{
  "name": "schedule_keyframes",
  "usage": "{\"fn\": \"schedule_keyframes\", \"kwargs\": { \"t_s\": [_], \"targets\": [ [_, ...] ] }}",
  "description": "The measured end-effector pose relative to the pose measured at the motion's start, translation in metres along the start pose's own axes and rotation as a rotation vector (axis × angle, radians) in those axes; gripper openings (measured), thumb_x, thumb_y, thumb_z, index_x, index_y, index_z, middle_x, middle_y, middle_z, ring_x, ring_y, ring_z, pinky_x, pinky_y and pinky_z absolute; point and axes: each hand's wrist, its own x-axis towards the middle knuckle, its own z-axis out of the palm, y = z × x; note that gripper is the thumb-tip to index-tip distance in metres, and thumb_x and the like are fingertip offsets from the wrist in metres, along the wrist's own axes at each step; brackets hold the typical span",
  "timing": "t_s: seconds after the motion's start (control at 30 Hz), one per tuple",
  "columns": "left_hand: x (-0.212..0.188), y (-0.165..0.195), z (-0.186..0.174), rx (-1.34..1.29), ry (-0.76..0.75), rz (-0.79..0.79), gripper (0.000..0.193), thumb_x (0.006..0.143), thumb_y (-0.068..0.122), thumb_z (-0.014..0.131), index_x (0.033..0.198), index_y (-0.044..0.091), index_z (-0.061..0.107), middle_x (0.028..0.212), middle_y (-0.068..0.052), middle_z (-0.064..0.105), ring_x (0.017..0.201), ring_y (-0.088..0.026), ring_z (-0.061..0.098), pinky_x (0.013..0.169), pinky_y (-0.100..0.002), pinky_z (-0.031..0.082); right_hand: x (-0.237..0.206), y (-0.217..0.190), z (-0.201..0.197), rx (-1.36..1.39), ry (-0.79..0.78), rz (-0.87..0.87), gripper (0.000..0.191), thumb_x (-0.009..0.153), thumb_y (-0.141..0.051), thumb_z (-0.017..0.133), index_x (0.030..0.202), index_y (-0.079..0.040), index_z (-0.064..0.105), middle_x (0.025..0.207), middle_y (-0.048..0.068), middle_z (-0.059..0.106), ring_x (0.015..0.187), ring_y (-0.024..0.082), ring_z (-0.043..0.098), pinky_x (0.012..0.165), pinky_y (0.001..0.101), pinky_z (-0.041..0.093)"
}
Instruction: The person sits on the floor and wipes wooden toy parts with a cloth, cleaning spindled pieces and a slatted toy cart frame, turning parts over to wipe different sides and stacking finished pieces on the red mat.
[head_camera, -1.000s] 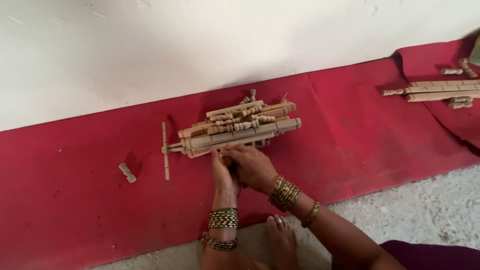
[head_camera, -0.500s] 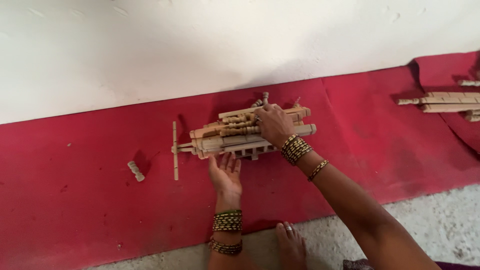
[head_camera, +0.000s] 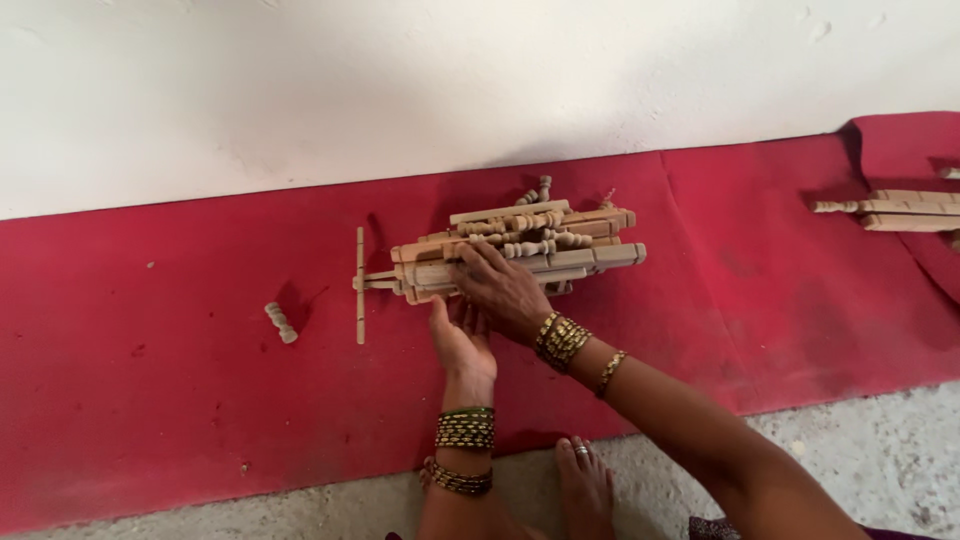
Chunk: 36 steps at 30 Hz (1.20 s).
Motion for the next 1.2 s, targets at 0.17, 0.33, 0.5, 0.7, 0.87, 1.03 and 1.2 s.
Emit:
{"fn": "schedule_keyframes", "kwargs": {
  "t_s": [0.17, 0.33, 0.5, 0.7, 0.87, 1.03, 1.2],
  "targets": [
    [0.002, 0.004, 0.002, -0.038, 0.053, -0.026, 0.06, 0.102, 0.048, 0.037, 0.145, 0.008, 0.043, 0.134, -0.017, 0.053, 0.124, -0.029, 0.052, 0.108, -0.043, 0.044, 0.023, 0.012, -0.001, 0.024, -0.313, 0.228, 0.037, 0.099, -0.02, 0.064, 0.135, -0.018, 0.058, 0.148, 0.012, 0.049, 0.137, 0.029, 0.046, 0.08, 0.0371, 0.063],
    [0.003, 0.006, 0.004, -0.1, 0.105, -0.005, 0.055, 0.1, 0.043, 0.043, 0.143, 0.008, 0.044, 0.129, -0.018, 0.057, 0.119, -0.03, 0.055, 0.107, -0.047, 0.046, 0.042, 0.046, -0.016, -0.145, -0.293, 0.32, 0.06, 0.074, -0.013, 0.073, 0.132, -0.024, 0.06, 0.151, 0.014, 0.044, 0.139, 0.038, 0.039, 0.079, 0.0407, 0.061],
    [-0.004, 0.004, 0.006, -0.051, 0.107, 0.013, 0.05, 0.103, 0.041, 0.041, 0.141, 0.007, 0.041, 0.124, -0.018, 0.055, 0.117, -0.03, 0.055, 0.108, -0.047, 0.047, 0.045, 0.067, -0.032, 0.059, -0.57, 0.438, 0.059, 0.082, -0.031, 0.078, 0.136, -0.022, 0.057, 0.128, 0.009, 0.059, 0.119, 0.028, 0.059, 0.092, 0.0448, 0.057],
    [-0.008, 0.006, 0.01, 0.044, 0.074, 0.071, 0.047, 0.103, 0.039, 0.037, 0.132, 0.003, 0.046, 0.116, -0.017, 0.054, 0.111, -0.029, 0.057, 0.1, -0.043, 0.052, 0.045, 0.064, -0.028, -0.254, -0.416, 0.337, 0.032, 0.089, -0.023, 0.072, 0.119, -0.016, 0.066, 0.113, 0.009, 0.066, 0.108, 0.027, 0.065, 0.067, 0.0426, 0.063],
    [-0.005, 0.007, 0.009, -0.044, 0.102, 0.032, 0.044, 0.104, 0.036, 0.04, 0.133, 0.004, 0.045, 0.115, -0.018, 0.053, 0.108, -0.03, 0.058, 0.099, -0.043, 0.053, 0.056, 0.083, -0.022, -0.189, -0.536, 0.433, 0.03, 0.095, -0.031, 0.07, 0.116, -0.011, 0.064, 0.109, 0.015, 0.066, 0.094, 0.027, 0.069, 0.062, 0.0374, 0.063],
    [-0.007, 0.01, 0.01, -0.09, 0.081, 0.005, 0.044, 0.103, 0.037, 0.041, 0.134, 0.005, 0.044, 0.112, -0.015, 0.055, 0.105, -0.027, 0.059, 0.098, -0.042, 0.053, 0.071, 0.105, -0.024, -0.211, -0.419, 0.401, 0.027, 0.086, -0.021, 0.075, 0.113, -0.018, 0.069, 0.114, 0.01, 0.066, 0.104, 0.028, 0.066, 0.077, 0.0412, 0.061],
    [-0.009, 0.016, 0.018, 0.18, -0.12, 0.219, 0.044, 0.101, 0.035, 0.047, 0.13, 0.003, 0.05, 0.101, -0.014, 0.065, 0.094, -0.024, 0.064, 0.086, -0.04, 0.056, 0.074, 0.112, -0.032, -0.131, -0.363, 0.395, 0.039, 0.08, -0.016, 0.076, 0.117, -0.024, 0.071, 0.111, 0.008, 0.067, 0.105, 0.028, 0.065, 0.08, 0.0453, 0.058]
  ]
}}
